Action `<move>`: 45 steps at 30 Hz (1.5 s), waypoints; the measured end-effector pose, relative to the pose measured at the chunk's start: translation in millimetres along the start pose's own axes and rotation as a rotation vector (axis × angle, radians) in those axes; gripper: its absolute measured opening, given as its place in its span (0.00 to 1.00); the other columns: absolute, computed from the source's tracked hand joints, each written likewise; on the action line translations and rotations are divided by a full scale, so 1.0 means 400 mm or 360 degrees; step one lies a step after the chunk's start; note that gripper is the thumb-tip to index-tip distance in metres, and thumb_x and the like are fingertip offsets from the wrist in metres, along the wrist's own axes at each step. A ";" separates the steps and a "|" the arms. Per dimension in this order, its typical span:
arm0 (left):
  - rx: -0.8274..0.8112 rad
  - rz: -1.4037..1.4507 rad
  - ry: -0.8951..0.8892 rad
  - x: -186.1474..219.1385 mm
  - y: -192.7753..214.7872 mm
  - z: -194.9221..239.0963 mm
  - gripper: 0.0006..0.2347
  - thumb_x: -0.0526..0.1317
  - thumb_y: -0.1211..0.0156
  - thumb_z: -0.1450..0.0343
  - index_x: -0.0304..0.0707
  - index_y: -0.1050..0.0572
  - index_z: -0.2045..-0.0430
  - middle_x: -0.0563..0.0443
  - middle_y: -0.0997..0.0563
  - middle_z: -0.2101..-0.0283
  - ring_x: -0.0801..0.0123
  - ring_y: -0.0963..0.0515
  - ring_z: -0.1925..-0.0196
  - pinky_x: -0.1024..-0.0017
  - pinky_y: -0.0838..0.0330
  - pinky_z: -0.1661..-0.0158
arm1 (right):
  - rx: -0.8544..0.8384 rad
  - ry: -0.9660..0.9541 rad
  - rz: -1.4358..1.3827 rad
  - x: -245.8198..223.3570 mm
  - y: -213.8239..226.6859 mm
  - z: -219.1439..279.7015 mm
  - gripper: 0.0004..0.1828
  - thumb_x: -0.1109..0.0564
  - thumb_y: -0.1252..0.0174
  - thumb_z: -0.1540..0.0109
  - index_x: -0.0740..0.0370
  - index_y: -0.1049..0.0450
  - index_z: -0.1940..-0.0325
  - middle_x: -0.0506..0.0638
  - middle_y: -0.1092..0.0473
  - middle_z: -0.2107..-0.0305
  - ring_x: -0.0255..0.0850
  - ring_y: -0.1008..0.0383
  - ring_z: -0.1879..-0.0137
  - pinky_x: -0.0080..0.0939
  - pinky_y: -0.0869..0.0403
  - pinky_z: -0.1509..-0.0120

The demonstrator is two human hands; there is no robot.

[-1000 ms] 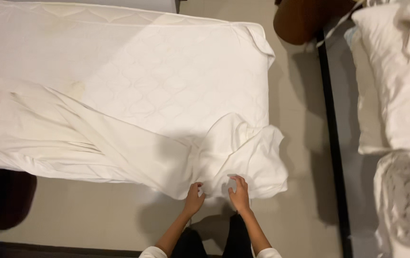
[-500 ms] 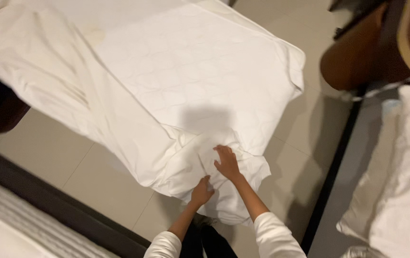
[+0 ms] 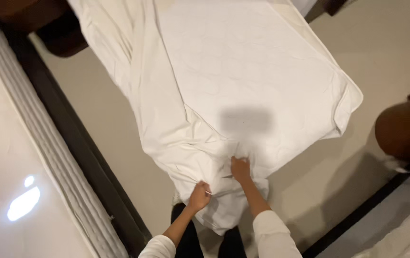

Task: The person folds a white bedsheet by hand on a mattress, smoothing it out and then rolling it into a bundle.

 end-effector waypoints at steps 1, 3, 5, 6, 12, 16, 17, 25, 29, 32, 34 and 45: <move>0.0008 0.0028 0.0013 -0.004 -0.034 0.006 0.05 0.35 0.44 0.35 0.35 0.21 0.74 0.36 0.23 0.59 0.40 0.20 0.56 0.56 0.24 0.54 | -0.0013 0.0013 0.0025 0.036 -0.064 0.006 0.06 0.51 0.55 0.31 0.49 0.33 0.54 0.50 0.22 0.70 0.45 0.19 0.51 0.63 0.47 0.22; 0.0029 -0.0235 0.0392 -0.054 -0.093 0.024 0.08 0.41 0.41 0.36 0.37 0.23 0.73 0.43 0.26 0.53 0.40 0.24 0.48 0.48 0.24 0.53 | -0.0460 0.0157 -0.0408 0.081 -0.227 0.008 0.14 0.40 0.42 0.41 0.51 0.24 0.66 0.54 0.22 0.67 0.52 0.20 0.57 0.64 0.26 0.43; 0.0004 -0.0336 0.0509 -0.048 -0.150 0.032 0.07 0.42 0.41 0.36 0.41 0.23 0.71 0.46 0.27 0.51 0.43 0.26 0.46 0.49 0.24 0.52 | -0.0375 0.0243 -0.0375 0.122 -0.208 0.046 0.18 0.38 0.48 0.37 0.52 0.24 0.61 0.56 0.23 0.62 0.55 0.21 0.54 0.66 0.25 0.44; -0.0064 -0.0464 0.0595 -0.057 -0.172 0.046 0.07 0.44 0.41 0.36 0.45 0.23 0.70 0.49 0.29 0.49 0.46 0.27 0.44 0.50 0.25 0.51 | -0.0279 0.0284 -0.0382 0.127 -0.200 0.067 0.23 0.36 0.54 0.34 0.54 0.24 0.56 0.58 0.24 0.58 0.58 0.22 0.50 0.68 0.25 0.46; 0.0131 -0.0117 0.0610 -0.064 -0.195 0.062 0.05 0.40 0.42 0.37 0.39 0.27 0.75 0.44 0.29 0.55 0.41 0.25 0.48 0.49 0.23 0.54 | 0.0512 0.0008 -0.0411 0.096 0.142 0.073 0.70 0.40 0.25 0.54 0.45 0.59 0.17 0.59 0.59 0.22 0.60 0.51 0.22 0.83 0.39 0.32; 0.0332 0.0109 0.0638 -0.001 -0.181 0.108 0.04 0.38 0.41 0.37 0.40 0.29 0.75 0.44 0.30 0.56 0.43 0.23 0.51 0.49 0.22 0.56 | 0.0126 -0.0065 -0.0633 0.127 0.011 0.030 0.51 0.49 0.33 0.42 0.48 0.51 0.19 0.56 0.33 0.34 0.54 0.29 0.34 0.70 0.32 0.32; 0.0454 0.0352 0.0537 0.033 -0.182 0.128 0.11 0.39 0.38 0.36 0.39 0.31 0.66 0.40 0.32 0.52 0.37 0.26 0.46 0.47 0.25 0.50 | -0.0001 -0.0020 -0.0759 0.132 -0.067 0.026 0.39 0.46 0.37 0.39 0.45 0.41 0.25 0.53 0.30 0.38 0.52 0.28 0.34 0.64 0.30 0.33; 0.0295 0.1103 0.0554 0.216 -0.235 0.168 0.50 0.48 0.16 0.47 0.36 0.53 0.38 0.24 0.59 0.30 0.28 0.58 0.24 0.40 0.58 0.26 | -0.0832 -0.0767 -0.2627 0.031 0.225 0.449 0.41 0.39 0.23 0.46 0.62 0.27 0.37 0.64 0.28 0.43 0.60 0.25 0.42 0.68 0.31 0.37; 0.0128 0.0941 0.0469 0.242 -0.247 0.135 0.46 0.41 0.25 0.44 0.36 0.53 0.33 0.28 0.46 0.32 0.34 0.46 0.27 0.43 0.45 0.32 | -0.1228 -0.0544 -0.2378 0.020 0.313 0.528 0.51 0.30 0.34 0.41 0.69 0.41 0.29 0.70 0.39 0.37 0.63 0.36 0.35 0.63 0.34 0.32; 0.0066 0.0600 0.0571 0.113 -0.336 0.079 0.27 0.41 0.37 0.38 0.48 0.38 0.43 0.42 0.26 0.44 0.45 0.27 0.39 0.49 0.31 0.44 | -0.0812 -0.0364 -0.1403 0.135 0.125 0.439 0.59 0.26 0.36 0.42 0.65 0.49 0.23 0.69 0.44 0.30 0.61 0.44 0.25 0.62 0.41 0.24; -0.0042 0.0324 0.0659 0.048 -0.379 0.084 0.21 0.50 0.35 0.39 0.58 0.30 0.52 0.52 0.19 0.54 0.51 0.19 0.47 0.52 0.26 0.51 | -0.0669 -0.0419 -0.1100 0.226 -0.037 0.411 0.56 0.23 0.36 0.44 0.60 0.43 0.25 0.65 0.36 0.34 0.58 0.36 0.28 0.59 0.34 0.28; 0.0227 0.0521 0.0531 0.038 -0.326 0.118 0.11 0.39 0.42 0.33 0.40 0.25 0.58 0.38 0.22 0.59 0.44 0.19 0.52 0.52 0.27 0.54 | -0.0403 -0.0005 -0.1246 -0.033 0.185 0.328 0.72 0.22 0.33 0.49 0.57 0.63 0.17 0.61 0.55 0.23 0.58 0.55 0.19 0.73 0.70 0.20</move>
Point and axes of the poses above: each hand's wrist, its own z-axis away from the middle knuckle, its own y-axis out of the back of the hand, x = y × z, the point moved 6 cm from there along -z, towards the middle knuckle
